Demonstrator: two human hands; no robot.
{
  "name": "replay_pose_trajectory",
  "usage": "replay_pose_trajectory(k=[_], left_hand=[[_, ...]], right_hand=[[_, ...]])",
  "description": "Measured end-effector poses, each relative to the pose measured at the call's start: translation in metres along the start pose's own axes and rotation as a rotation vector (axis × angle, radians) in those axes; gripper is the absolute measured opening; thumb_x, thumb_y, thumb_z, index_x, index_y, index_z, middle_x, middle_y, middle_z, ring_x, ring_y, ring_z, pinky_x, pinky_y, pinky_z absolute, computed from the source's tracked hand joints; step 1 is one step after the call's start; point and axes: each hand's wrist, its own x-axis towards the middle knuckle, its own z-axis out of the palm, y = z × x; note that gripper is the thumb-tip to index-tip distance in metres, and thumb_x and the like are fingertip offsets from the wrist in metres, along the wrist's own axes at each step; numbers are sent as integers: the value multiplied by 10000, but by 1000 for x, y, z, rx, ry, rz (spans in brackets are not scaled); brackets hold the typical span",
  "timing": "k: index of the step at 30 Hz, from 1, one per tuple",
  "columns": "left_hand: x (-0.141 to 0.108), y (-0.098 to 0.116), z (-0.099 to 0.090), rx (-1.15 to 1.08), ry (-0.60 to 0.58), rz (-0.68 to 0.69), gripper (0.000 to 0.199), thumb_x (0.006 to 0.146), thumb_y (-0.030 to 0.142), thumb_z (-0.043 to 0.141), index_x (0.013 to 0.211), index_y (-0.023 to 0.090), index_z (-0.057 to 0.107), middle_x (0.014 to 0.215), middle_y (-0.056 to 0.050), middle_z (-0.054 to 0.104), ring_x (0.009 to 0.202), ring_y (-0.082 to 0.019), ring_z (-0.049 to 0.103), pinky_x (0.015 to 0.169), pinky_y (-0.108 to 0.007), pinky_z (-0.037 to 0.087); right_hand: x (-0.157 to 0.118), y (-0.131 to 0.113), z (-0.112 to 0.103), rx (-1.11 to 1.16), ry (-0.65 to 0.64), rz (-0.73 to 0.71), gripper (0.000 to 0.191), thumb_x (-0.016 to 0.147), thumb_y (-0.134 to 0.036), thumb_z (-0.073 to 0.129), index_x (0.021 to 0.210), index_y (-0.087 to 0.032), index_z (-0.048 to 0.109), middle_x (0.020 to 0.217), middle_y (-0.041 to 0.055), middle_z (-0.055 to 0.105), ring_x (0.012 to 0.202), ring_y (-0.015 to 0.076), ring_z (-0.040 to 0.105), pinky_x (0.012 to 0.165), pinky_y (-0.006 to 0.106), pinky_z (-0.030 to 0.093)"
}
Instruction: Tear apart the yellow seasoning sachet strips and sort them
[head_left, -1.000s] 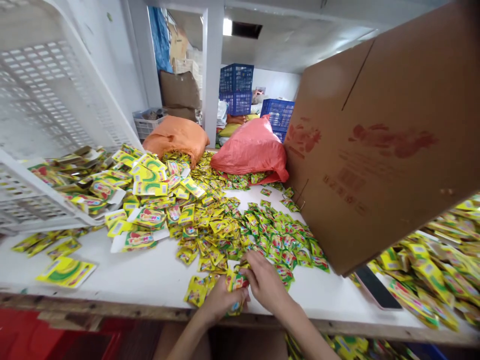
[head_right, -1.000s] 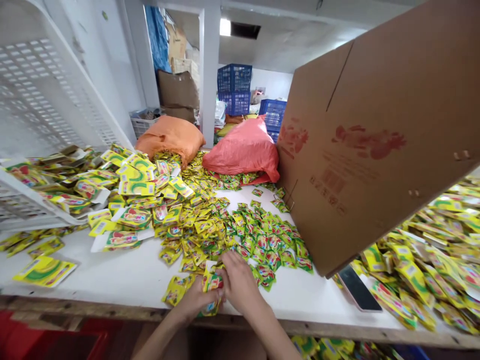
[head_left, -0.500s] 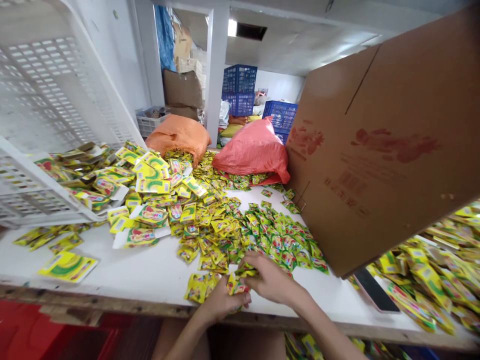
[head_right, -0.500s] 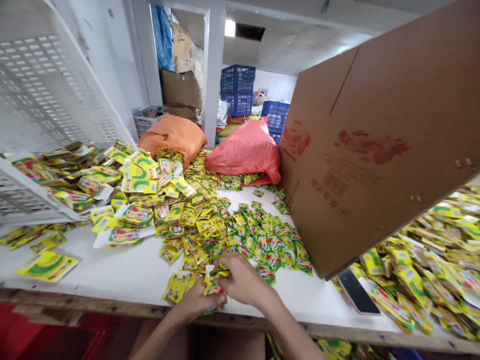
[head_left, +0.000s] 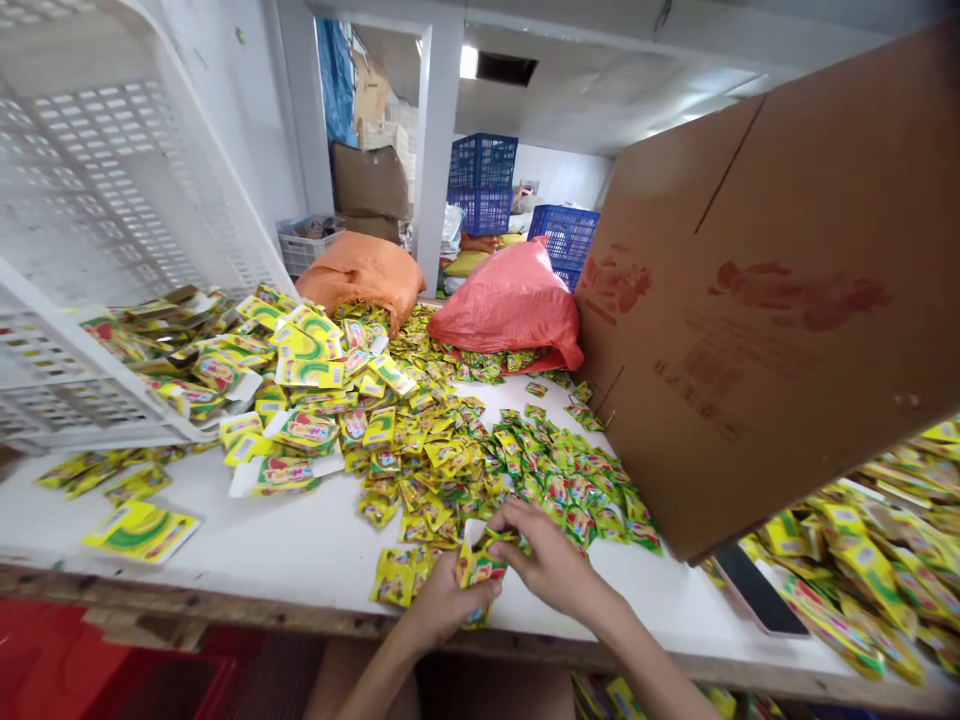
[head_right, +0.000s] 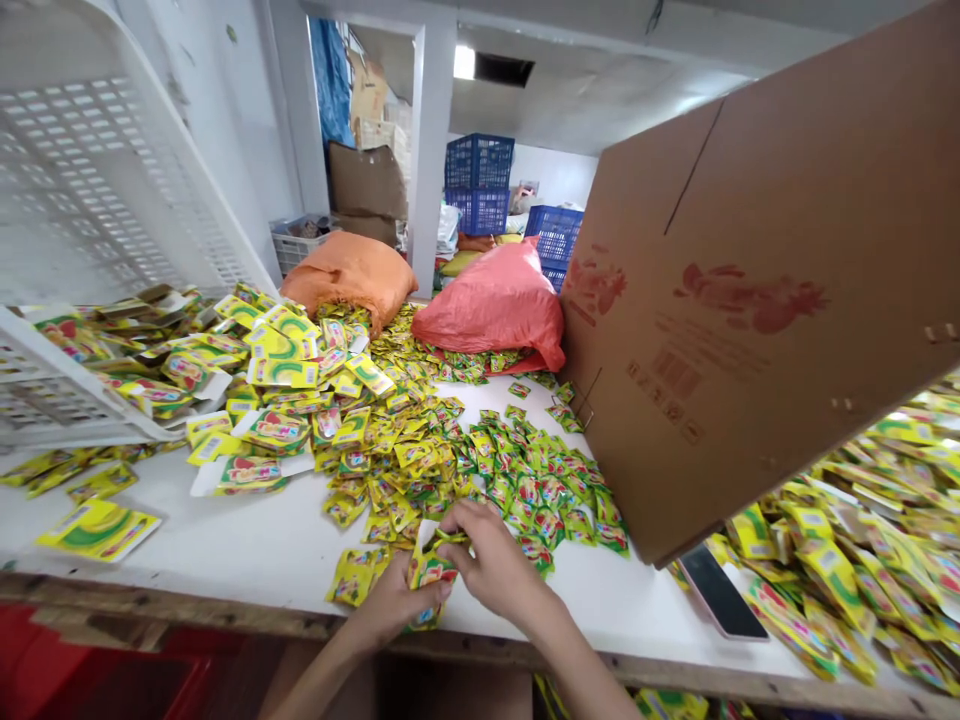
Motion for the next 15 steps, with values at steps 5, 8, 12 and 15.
replay_pose_trajectory(k=[5,8,12,15], left_hand=[[1,-3,1,10,82,48,342,601,252,700,898,115,597,744,-19,626,699,-165,539,654,-254,421],[2,-4,2,-21,42,133,396,589,241,716,949,126,596,845,-37,645,789,-193,554,709,-269,427],[2,-5,4,-26,27,167,434,609,205,702,1019,147,576,928,-32,650,866,-208,556,751,-270,433],[0,-3,4,10,20,194,394,638,168,664,1021,152,575,972,-34,650,916,-215,554,807,-284,427]], right_hand=[[0,1,3,-113,42,19,23,784,-200,554,807,-203,557,818,13,584,854,188,512,845,352,325],[-1,-1,4,-80,-6,25,120,763,-254,590,872,-215,560,849,3,598,860,181,514,880,361,303],[-2,-2,11,-170,72,72,43,779,-225,564,820,-211,570,827,18,582,862,202,487,835,368,320],[-5,-4,19,-230,85,66,55,777,-235,570,742,-210,604,896,44,556,902,220,457,813,368,334]])
